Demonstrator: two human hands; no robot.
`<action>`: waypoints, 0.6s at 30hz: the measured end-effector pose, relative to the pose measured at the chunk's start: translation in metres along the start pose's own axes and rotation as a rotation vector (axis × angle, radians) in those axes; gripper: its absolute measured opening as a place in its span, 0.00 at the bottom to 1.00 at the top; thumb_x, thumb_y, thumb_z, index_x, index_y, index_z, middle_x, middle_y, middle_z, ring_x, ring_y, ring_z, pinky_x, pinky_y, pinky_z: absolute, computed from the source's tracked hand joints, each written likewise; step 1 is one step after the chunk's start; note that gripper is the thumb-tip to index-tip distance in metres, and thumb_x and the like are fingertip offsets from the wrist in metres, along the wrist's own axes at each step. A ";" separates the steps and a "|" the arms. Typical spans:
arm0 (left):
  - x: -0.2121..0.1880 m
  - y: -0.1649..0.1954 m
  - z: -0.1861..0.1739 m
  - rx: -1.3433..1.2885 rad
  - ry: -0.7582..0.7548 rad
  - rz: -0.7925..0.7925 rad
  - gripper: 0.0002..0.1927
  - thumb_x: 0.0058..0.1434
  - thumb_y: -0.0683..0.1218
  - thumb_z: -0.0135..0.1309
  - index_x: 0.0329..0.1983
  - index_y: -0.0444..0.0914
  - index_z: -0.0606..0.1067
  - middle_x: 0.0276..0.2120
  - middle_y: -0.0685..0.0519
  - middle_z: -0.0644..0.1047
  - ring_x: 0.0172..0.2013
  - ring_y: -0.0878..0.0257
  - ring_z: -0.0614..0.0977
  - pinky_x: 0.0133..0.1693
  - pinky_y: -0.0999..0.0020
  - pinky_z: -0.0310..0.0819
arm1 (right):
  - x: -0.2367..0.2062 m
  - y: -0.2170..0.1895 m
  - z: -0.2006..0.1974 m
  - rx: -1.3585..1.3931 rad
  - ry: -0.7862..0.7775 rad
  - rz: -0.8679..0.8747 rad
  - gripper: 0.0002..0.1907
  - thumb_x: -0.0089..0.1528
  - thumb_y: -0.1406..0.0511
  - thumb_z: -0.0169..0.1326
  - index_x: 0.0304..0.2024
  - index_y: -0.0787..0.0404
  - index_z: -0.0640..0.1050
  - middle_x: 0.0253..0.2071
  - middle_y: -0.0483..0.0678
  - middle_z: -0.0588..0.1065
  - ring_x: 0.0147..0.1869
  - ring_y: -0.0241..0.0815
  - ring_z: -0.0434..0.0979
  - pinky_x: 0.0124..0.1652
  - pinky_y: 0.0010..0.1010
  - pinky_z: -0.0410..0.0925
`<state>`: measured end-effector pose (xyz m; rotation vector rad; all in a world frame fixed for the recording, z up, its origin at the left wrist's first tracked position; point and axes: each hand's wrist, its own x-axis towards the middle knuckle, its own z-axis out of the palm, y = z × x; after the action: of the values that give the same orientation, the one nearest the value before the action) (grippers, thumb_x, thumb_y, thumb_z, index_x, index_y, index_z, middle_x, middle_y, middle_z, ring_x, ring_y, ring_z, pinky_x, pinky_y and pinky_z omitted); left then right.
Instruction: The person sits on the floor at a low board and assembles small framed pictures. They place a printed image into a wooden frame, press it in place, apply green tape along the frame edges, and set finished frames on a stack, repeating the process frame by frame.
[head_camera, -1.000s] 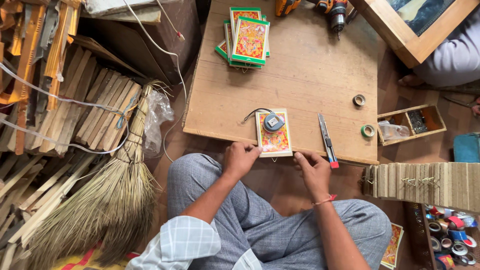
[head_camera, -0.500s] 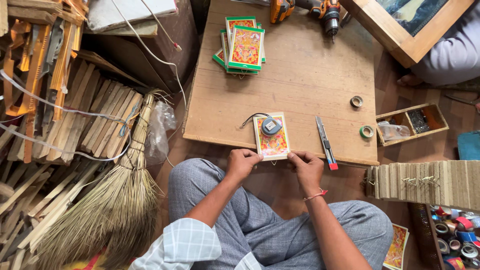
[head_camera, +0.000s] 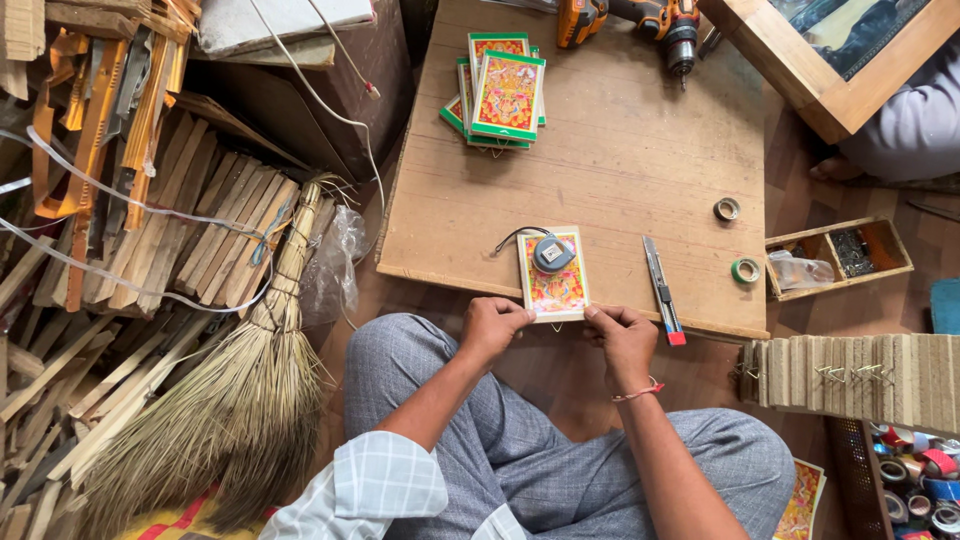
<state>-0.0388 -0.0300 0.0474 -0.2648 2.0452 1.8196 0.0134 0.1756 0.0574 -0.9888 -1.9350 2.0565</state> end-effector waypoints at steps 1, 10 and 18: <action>0.000 0.000 0.000 -0.009 -0.001 0.002 0.10 0.51 0.46 0.69 0.27 0.33 0.84 0.19 0.55 0.80 0.19 0.70 0.79 0.24 0.72 0.72 | 0.000 0.000 0.000 -0.002 0.002 -0.002 0.07 0.57 0.69 0.66 0.35 0.69 0.82 0.27 0.48 0.79 0.26 0.34 0.77 0.27 0.24 0.69; 0.006 -0.009 0.001 -0.056 -0.022 -0.016 0.09 0.51 0.45 0.68 0.27 0.33 0.84 0.20 0.54 0.80 0.19 0.69 0.79 0.24 0.72 0.73 | 0.000 0.001 0.001 -0.003 0.015 -0.011 0.08 0.57 0.69 0.66 0.35 0.69 0.83 0.27 0.48 0.79 0.26 0.34 0.77 0.28 0.24 0.70; 0.007 -0.009 0.005 -0.070 -0.046 -0.016 0.09 0.51 0.45 0.68 0.28 0.33 0.84 0.21 0.53 0.82 0.21 0.69 0.79 0.25 0.72 0.74 | -0.007 0.002 -0.003 -0.111 0.002 -0.113 0.11 0.61 0.69 0.59 0.46 0.66 0.83 0.32 0.46 0.81 0.30 0.32 0.80 0.31 0.23 0.74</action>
<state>-0.0410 -0.0253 0.0360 -0.2555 1.9462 1.8723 0.0213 0.1736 0.0579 -0.8792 -2.0726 1.9061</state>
